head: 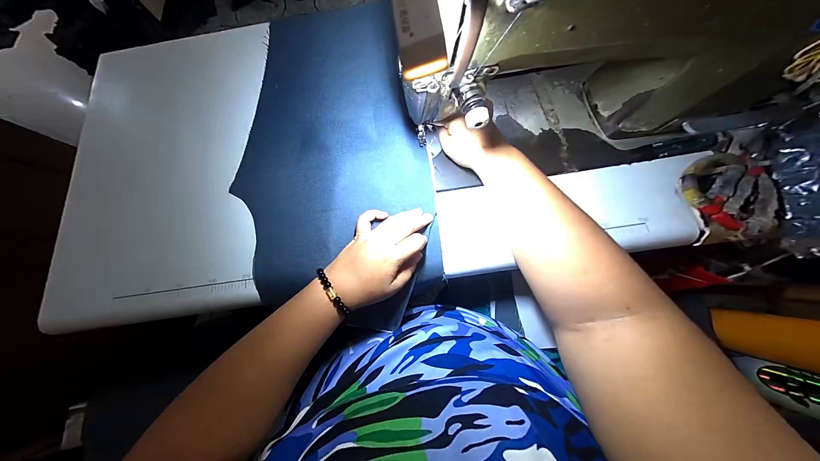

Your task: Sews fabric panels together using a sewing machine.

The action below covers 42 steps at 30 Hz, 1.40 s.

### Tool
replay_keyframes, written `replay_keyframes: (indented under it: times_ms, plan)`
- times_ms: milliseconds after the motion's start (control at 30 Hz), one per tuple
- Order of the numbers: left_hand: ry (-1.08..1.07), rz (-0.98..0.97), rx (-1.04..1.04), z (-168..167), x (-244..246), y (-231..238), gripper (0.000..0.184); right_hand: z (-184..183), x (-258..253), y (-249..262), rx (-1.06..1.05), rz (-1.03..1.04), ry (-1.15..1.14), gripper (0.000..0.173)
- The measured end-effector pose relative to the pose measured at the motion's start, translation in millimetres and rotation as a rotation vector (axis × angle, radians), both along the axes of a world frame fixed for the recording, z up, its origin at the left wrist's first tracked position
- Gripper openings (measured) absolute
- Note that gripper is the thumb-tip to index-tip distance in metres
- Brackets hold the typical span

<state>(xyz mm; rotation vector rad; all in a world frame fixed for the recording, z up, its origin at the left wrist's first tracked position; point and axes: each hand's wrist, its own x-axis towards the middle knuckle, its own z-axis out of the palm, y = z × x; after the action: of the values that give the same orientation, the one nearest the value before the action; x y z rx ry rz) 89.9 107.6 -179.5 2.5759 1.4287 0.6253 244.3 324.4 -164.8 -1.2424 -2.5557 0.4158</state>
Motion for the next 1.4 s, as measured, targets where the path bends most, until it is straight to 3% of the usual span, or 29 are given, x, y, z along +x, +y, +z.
replay_keyframes:
  times_ms: [233,400,500,567,800,933,1067,1200,1300,1400]
  plan:
    - [-0.004,0.028,0.001,-1.1,2.8,5.1,0.028,-11.8,-3.4,6.6,0.03,-0.015,0.003,0.037]
    - [-0.008,0.044,-0.02,0.4,4.0,11.4,0.028,11.6,15.3,-1.9,-0.222,0.039,0.107,0.046]
    - [-0.009,0.047,-0.02,1.3,3.1,17.0,0.028,13.0,42.9,-31.9,-0.184,0.235,0.26,0.026]
    - [-0.003,0.051,-0.028,2.0,2.4,20.4,0.029,4.6,53.7,-56.2,-0.118,0.382,0.243,0.029]
    - [0.037,0.058,-0.101,5.8,-14.8,64.9,0.038,-4.2,42.0,-73.2,0.065,0.177,0.069,0.041]
    - [0.083,0.056,-0.087,8.4,-27.7,96.7,0.04,-5.2,34.9,-73.7,0.09,0.105,-0.022,0.045]
    - [0.148,0.069,-0.091,12.8,-35.3,113.4,0.043,-3.5,44.2,-78.9,0.025,0.131,0.04,0.046]
    - [0.106,0.243,-0.196,20.1,-7.2,75.1,0.044,-8.1,72.0,-110.5,0.052,0.337,0.211,0.029]
    - [-0.024,0.317,-0.202,10.3,22.2,26.6,0.038,-18.2,83.6,-131.9,0.129,0.348,0.23,0.028]
    - [-0.061,0.332,-0.217,7.7,25.0,18.7,0.035,-16.8,81.1,-130.9,0.156,0.351,0.241,0.026]
